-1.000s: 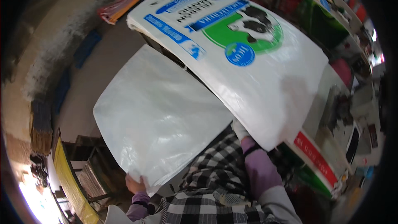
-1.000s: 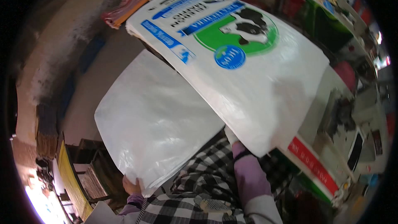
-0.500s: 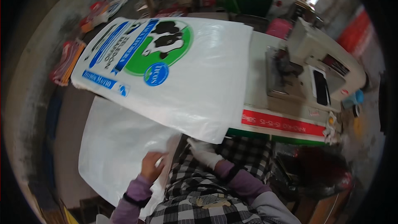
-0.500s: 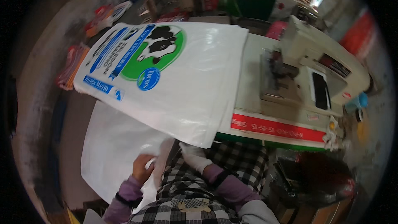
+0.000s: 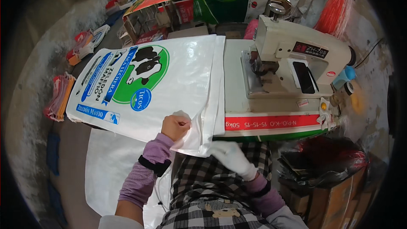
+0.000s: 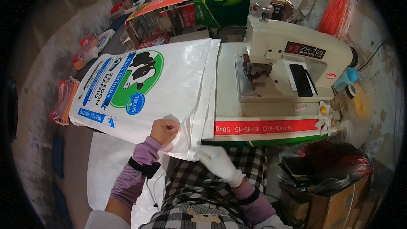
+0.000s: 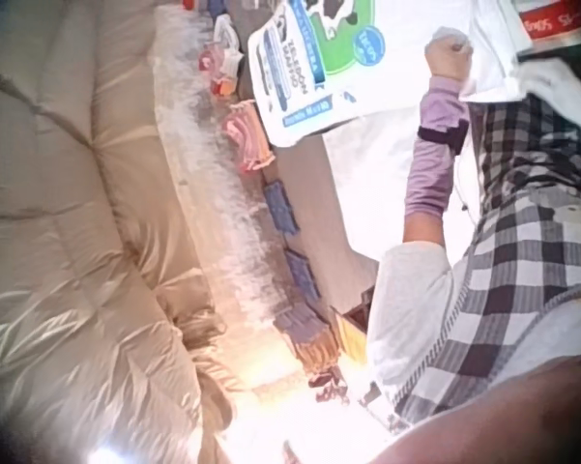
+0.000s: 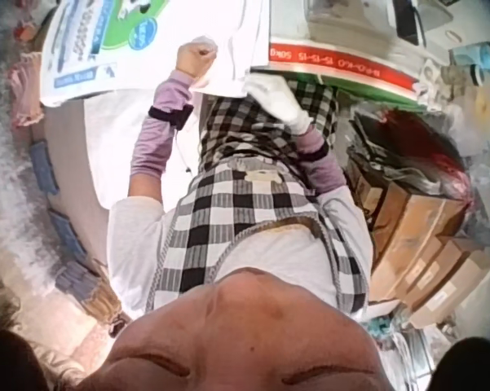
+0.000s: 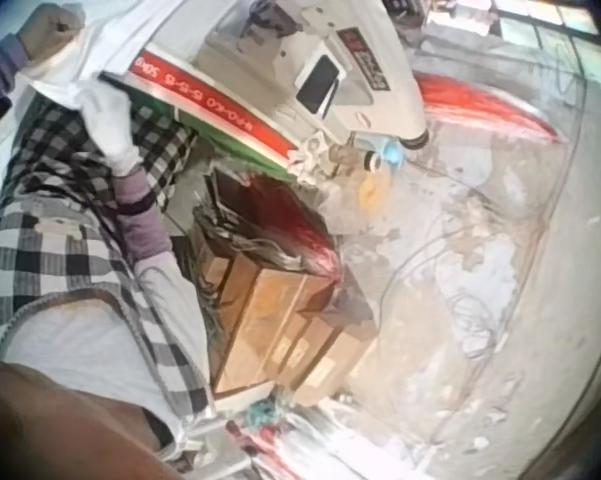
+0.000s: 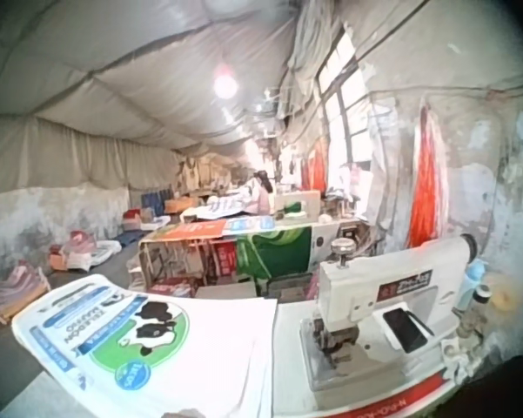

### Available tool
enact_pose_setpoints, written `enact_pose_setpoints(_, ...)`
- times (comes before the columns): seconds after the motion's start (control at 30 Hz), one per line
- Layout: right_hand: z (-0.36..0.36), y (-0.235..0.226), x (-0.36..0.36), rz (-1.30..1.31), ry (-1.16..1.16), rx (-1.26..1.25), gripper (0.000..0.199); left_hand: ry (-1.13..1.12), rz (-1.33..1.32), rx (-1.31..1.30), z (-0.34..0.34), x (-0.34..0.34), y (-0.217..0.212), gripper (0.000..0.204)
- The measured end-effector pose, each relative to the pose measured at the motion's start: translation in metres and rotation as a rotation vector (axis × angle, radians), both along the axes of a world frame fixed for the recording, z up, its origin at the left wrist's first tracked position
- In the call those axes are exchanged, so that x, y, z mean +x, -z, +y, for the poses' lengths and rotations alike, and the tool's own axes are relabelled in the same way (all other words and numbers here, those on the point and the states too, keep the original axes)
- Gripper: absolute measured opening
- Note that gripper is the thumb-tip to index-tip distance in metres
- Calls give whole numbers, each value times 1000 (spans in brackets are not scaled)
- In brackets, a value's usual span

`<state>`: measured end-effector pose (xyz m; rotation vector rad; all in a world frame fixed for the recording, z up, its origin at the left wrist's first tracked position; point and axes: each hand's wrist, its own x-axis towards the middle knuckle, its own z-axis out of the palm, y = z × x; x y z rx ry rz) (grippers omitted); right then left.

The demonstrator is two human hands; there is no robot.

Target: Sewing the edges of large plastic-woven sacks using an industrial sewing machine.

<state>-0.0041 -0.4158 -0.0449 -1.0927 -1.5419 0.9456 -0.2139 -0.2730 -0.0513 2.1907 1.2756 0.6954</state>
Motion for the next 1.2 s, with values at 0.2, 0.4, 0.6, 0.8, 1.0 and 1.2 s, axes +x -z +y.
enact_pose_setpoints(0.2, 61, -44, -10, -248, 448, 429, 18, -111, -400, -513, 0, -12, -1, 9)
enact_pose_setpoints(0.4, 93, 3, -43, -301, 392, 220, 19, -197, -629, -227, -9, -11, -13, 6)
enact_pose_setpoints(0.6, 77, -3, -26, -483, 731, 388, 16, -272, -905, -232, -5, -36, -35, 9)
enact_pose_setpoints(0.8, 71, -22, -62, -484, -235, 436, 19, -257, -927, -738, -15, -19, -36, 17)
enact_pose_setpoints(1.0, 18, -20, -88, -407, -337, 278, 13, 41, 193, -155, -66, -23, -82, 19)
enact_pose_setpoints(1.2, 12, 3, -107, -86, -672, 293, 23, -29, 305, 20, -195, -105, -106, 5)
